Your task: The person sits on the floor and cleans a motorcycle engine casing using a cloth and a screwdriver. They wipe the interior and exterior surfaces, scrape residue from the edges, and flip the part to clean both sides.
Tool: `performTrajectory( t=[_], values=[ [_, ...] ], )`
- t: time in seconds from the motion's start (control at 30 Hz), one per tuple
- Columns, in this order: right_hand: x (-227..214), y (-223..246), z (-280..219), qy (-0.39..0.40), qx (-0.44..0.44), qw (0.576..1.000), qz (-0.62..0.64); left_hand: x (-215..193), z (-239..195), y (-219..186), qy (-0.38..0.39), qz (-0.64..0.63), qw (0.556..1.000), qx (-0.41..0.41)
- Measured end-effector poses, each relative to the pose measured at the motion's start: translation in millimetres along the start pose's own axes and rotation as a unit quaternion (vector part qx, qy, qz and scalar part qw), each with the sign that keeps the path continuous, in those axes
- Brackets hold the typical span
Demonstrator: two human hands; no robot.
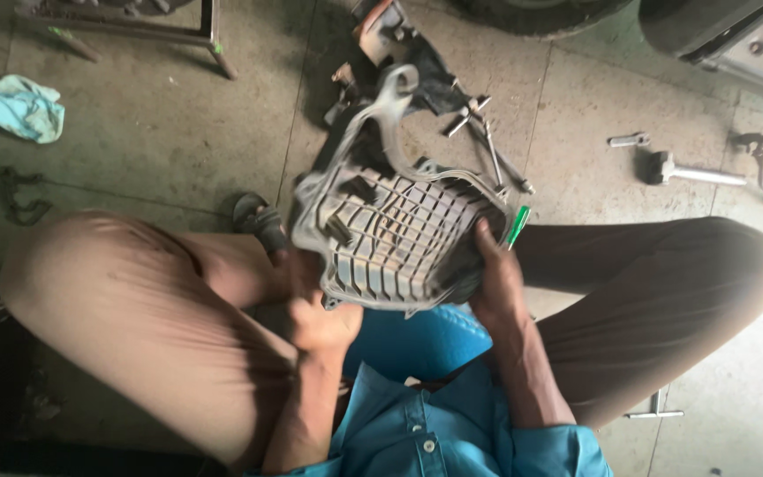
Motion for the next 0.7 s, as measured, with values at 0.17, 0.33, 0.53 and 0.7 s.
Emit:
performTrajectory(
  t=[0.17,0.33,0.53,0.7],
  values=[
    [33.6,-15.2,-18.2,0.074,0.107,0.989,0.073,48.9,-12.5,-3.2,0.178,-0.4,0.88,-0.182],
    [16.6,-19.4,-9.9,0.081,0.078,0.994,0.016,49.2,3.0,7.3,0.092,-0.375,0.891,-0.237],
    [-25.6,16.8,-22.9,0.012,-0.101,0.993,0.063,30.6,20.0,11.0,0.049,-0.331,0.924,-0.186],
    [1.8,43.8,-37.8,0.117,-0.287,0.939,-0.148,30.5,27.7,-8.6,0.062,-0.322,0.929,-0.173]
  ],
)
Point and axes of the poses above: each hand's wrist, its own z-axis towards the middle knuckle, its own x-axis out of the palm, y = z × x, the point moved 4 cm from there along z, towards the middle knuckle, and after that the axes turned 7 degrees about -z, right-handed, at the moved point
